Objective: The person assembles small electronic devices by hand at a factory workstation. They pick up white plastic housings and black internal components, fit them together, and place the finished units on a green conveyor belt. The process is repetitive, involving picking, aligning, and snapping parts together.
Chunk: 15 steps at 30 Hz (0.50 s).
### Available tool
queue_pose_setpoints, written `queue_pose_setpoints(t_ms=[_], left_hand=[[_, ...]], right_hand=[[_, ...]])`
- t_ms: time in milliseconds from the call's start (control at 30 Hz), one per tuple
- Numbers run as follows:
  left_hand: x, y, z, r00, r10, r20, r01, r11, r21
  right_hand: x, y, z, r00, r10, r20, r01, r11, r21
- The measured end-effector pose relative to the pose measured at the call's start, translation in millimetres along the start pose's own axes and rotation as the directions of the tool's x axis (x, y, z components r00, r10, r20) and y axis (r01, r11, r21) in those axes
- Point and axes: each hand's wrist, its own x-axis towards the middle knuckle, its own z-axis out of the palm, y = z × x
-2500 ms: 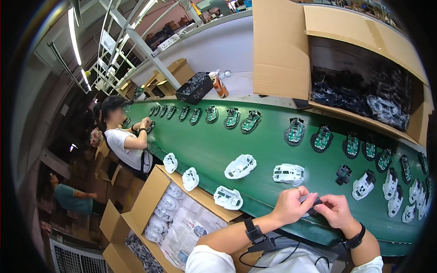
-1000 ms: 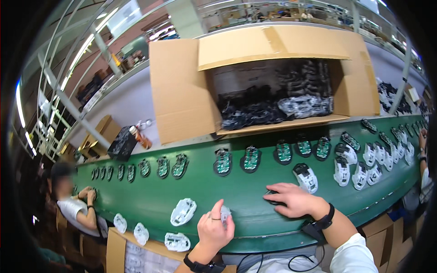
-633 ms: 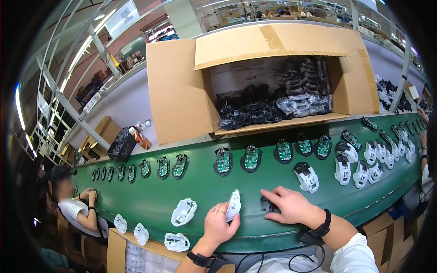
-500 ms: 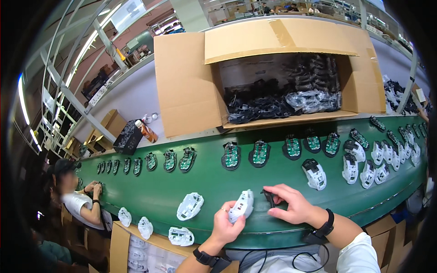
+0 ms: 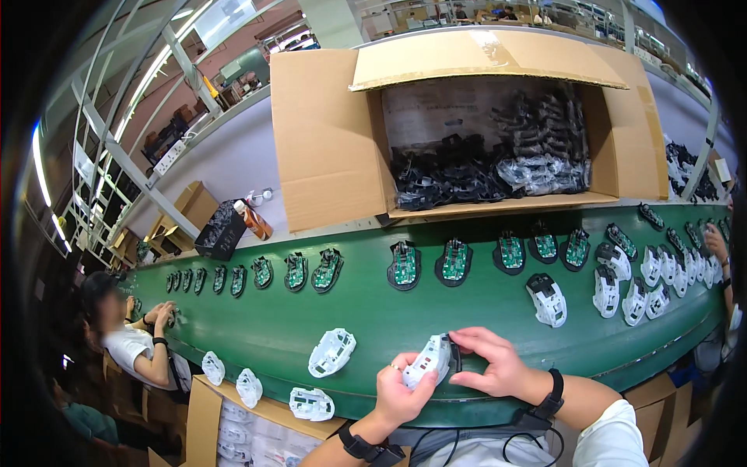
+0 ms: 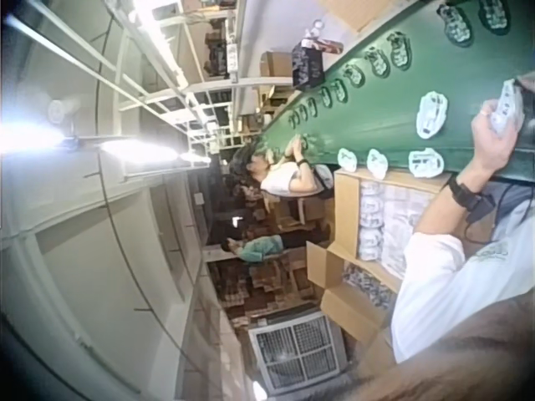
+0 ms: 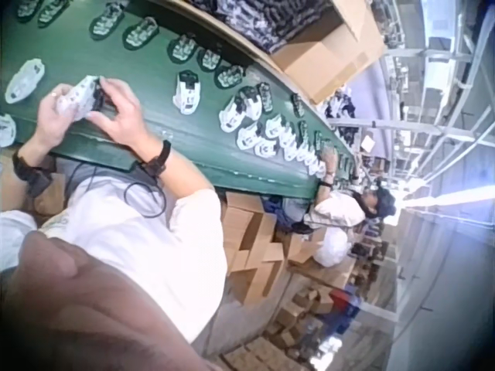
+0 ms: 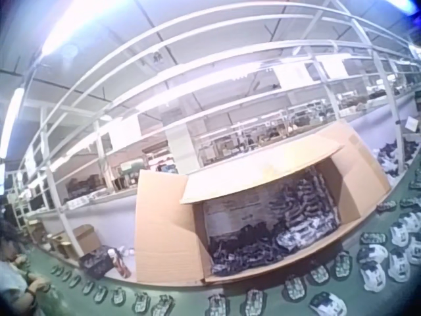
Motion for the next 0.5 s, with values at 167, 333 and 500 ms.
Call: queue_pose_setpoints(t_ms=[167,333,500], left_hand=[[-2.0,4.6,-2.6,0.988,0.128,0.088,-0.139,0.981,0.136],[-5.6,13.1,1.9,0.99,0.119,0.071,-0.131,0.972,0.195],[-5.1,9.3,-0.4,0.992,0.126,0.031,-0.129,0.976,0.177]], right_hand=[[0.5,14.7,3.9,0.993,-0.103,0.062,0.109,0.988,-0.106],[-2.6,7.8,7.5,0.904,0.294,0.309,-0.403,0.827,0.392],[4.1,-6.2,9.0,0.916,0.287,0.281,-0.353,0.909,0.221]])
